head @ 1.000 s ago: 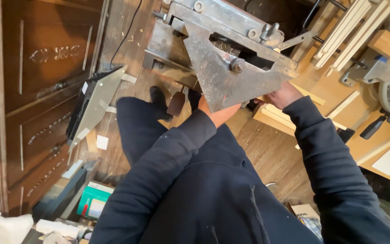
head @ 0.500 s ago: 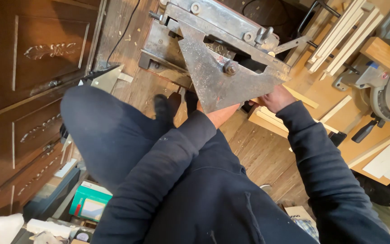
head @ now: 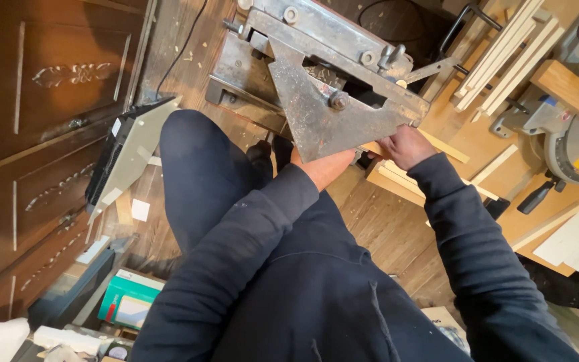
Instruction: Cutting wooden molding for a picture frame using a manual miter guillotine machine.
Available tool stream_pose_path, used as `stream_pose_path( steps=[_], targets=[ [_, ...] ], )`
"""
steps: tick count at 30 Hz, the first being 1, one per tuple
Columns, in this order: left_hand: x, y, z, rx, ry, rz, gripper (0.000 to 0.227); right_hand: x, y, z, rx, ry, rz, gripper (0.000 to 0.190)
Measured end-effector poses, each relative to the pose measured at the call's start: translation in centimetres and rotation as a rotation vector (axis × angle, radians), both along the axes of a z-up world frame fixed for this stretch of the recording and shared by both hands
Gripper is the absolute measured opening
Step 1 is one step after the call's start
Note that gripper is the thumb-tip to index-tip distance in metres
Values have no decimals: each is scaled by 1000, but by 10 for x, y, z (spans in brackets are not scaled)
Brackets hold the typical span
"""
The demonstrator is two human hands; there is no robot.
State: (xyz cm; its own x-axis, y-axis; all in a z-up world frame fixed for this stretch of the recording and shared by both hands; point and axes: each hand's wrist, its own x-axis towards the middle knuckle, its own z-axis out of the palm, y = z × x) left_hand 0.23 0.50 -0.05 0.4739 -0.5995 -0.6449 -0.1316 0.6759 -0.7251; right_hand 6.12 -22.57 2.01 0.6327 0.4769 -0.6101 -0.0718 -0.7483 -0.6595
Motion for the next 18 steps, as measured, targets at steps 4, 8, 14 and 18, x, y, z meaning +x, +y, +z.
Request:
stream_pose_path(
  steps=[4,8,14,18],
  targets=[
    [2,0,8,-215,46,216,26,1,6,8,49,155,-117,31],
    [1,-1,8,-202,16,198,17,2,5,6,6,83,-81,34],
    [1,-1,18,-447,40,378,19,0,6,7,-25,201,-91,40],
    [19,4,52,-1156,913,984,21,5,11,9,-47,91,-19,43]
  ],
)
